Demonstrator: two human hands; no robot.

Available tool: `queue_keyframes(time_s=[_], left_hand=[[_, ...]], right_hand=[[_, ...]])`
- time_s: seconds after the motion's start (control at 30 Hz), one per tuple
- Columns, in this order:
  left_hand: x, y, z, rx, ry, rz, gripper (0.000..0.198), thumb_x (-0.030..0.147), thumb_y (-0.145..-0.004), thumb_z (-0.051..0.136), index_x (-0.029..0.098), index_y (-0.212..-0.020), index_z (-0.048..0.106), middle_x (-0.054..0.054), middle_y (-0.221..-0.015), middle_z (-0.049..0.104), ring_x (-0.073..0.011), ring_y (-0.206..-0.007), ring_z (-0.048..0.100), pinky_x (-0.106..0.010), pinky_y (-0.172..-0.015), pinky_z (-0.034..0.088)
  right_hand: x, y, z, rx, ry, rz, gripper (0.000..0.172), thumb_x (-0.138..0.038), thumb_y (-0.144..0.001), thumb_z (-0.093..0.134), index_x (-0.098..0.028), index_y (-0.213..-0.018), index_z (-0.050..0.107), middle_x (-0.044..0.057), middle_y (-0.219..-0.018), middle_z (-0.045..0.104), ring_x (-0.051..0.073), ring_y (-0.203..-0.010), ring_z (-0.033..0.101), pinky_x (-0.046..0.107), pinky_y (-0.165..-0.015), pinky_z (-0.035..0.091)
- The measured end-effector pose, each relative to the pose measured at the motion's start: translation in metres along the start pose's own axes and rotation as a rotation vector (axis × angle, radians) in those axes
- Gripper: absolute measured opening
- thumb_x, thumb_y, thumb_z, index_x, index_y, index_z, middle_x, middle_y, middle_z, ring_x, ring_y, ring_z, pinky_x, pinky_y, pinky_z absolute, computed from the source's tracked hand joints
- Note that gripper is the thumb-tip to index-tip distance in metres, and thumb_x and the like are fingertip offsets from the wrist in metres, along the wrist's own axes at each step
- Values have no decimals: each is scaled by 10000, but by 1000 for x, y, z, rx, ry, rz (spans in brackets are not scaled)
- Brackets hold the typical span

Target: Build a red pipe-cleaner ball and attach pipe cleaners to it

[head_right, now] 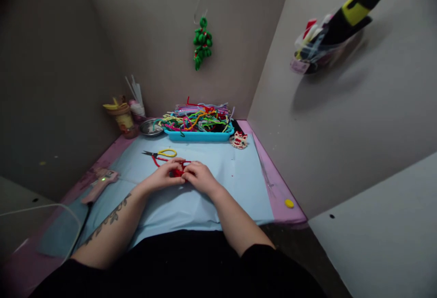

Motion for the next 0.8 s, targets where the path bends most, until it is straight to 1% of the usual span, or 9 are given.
queue_keyframes(time_s=[0.1,0.17,0.23,0.27,0.33,0.43,0.53,0.67,0.8], left_hand=[[-4,0,3,-11,-66,-19,211,339,-714,726,160,-739,616,-137,-1233,548,-294,-1251,460,-416,-1005,395],[-5,0,5,-12,-111,-3,168,284,-720,712,158,-721,601,-147,-1263,534,-292,-1239,477,-433,-1007,399],[-2,1,5,1,-156,45,128,215,-709,701,158,-721,586,-153,-1332,484,-288,-1256,464,-445,-1030,385],[0,1,4,3,-169,80,115,188,-706,690,160,-728,581,-154,-1370,451,-284,-1275,447,-443,-1045,375],[6,2,2,0,-170,151,102,164,-717,668,165,-761,576,-153,-1413,410,-274,-1312,412,-431,-1067,358],[12,4,-1,53,-131,216,240,176,-727,675,176,-947,581,-161,-1462,358,-276,-1367,346,-447,-1104,310],[10,6,-2,164,-9,217,538,216,-680,746,209,-1171,526,-166,-1484,337,-298,-1386,318,-465,-1118,284],[2,7,-1,222,165,105,892,232,-600,803,233,-1386,382,-146,-1450,401,-308,-1355,368,-443,-1126,277],[0,7,-2,252,192,23,980,210,-557,811,209,-1426,360,-136,-1448,413,-326,-1352,364,-452,-1139,244]], right_hand=[[6,2,3,27,71,42,55,-235,-736,691,-206,-777,669,78,-1099,568,242,-1133,495,419,-1003,376],[11,2,3,26,64,105,382,-252,-642,764,-217,-1005,650,108,-1340,434,295,-1328,342,464,-1078,312],[16,2,3,0,8,141,797,-241,-558,808,-231,-1289,491,128,-1455,322,308,-1403,239,479,-1117,267],[17,2,3,-11,-37,150,952,-233,-541,813,-234,-1387,376,135,-1475,304,302,-1407,243,474,-1124,264],[17,1,3,-22,-138,165,1108,-233,-546,812,-238,-1472,203,138,-1476,332,288,-1370,334,458,-1117,294],[13,1,1,5,-248,176,1136,-280,-564,825,-246,-1486,162,129,-1438,413,279,-1300,443,449,-1090,340],[8,1,-2,71,-284,136,1069,-335,-554,848,-240,-1448,270,125,-1418,444,289,-1293,450,448,-1084,343],[2,1,-3,118,-289,56,892,-357,-538,862,-230,-1316,446,112,-1326,523,277,-1228,503,427,-1043,385],[0,2,-2,161,-234,37,788,-370,-523,867,-223,-1215,519,97,-1206,580,264,-1136,551,427,-1006,408]])
Point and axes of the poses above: each hand's wrist, its own y-axis away from the middle knuckle, its own z-axis out of the palm, x = y × z, the point moved 1 cm from there along -y, towards the middle knuckle
